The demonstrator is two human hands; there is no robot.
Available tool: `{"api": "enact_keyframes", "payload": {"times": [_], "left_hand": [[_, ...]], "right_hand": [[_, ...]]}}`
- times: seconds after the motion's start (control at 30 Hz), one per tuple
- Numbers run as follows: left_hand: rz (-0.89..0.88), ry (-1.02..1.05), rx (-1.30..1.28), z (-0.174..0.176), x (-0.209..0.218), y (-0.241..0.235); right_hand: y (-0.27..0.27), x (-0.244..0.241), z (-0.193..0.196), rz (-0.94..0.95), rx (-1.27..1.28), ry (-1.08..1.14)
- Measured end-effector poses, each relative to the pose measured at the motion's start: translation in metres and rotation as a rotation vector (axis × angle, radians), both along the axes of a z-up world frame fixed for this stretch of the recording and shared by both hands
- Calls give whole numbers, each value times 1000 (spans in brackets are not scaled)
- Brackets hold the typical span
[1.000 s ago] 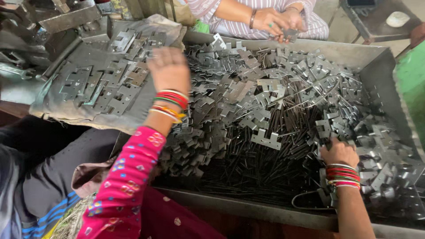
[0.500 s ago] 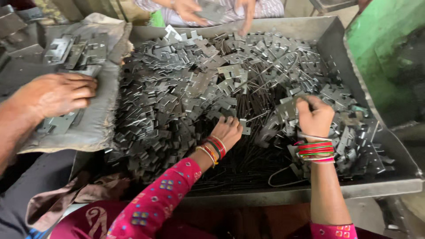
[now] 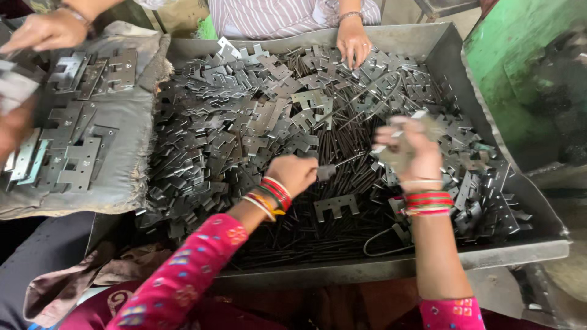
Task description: The person picks up metal parts from a large bin and places them onto a platform on the left, working alongside other people.
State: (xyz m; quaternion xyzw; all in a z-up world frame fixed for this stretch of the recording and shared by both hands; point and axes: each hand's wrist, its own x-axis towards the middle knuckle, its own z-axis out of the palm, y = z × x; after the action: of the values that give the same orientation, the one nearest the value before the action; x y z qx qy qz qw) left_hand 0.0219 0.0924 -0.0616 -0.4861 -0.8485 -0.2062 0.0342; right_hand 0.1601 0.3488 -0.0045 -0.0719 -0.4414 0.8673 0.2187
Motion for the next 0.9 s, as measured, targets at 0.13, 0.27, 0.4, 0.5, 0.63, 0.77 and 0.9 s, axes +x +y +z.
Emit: {"api": "enact_keyframes", "payload": {"times": [0.13,0.27,0.4,0.5,0.63,0.77,0.9], "left_hand": [[-11,-916,319,48,-16,-44],[112,-1403,491,77,-24,-86],[2,-1199,599,84,-19,-116],[73,-1119,655,77,-29,-117],[122,-1270,815,62,-44,-113],[174,-1390,872,63,-39,-108],[183,-1380,792,64,-13,-89]], "right_hand": [[-9,-53,-74,-116,1154,-209],[-19,-73,-129,175,2103,-780],[-22,-63,-145,-184,2271,-420],[-8,-57,-136,-170,2080,-478],[27,-39,-120,-202,967,-380],[31,-23,-98,86,-119,-244],[-16,-24,-72,306,-102,-343]]}}
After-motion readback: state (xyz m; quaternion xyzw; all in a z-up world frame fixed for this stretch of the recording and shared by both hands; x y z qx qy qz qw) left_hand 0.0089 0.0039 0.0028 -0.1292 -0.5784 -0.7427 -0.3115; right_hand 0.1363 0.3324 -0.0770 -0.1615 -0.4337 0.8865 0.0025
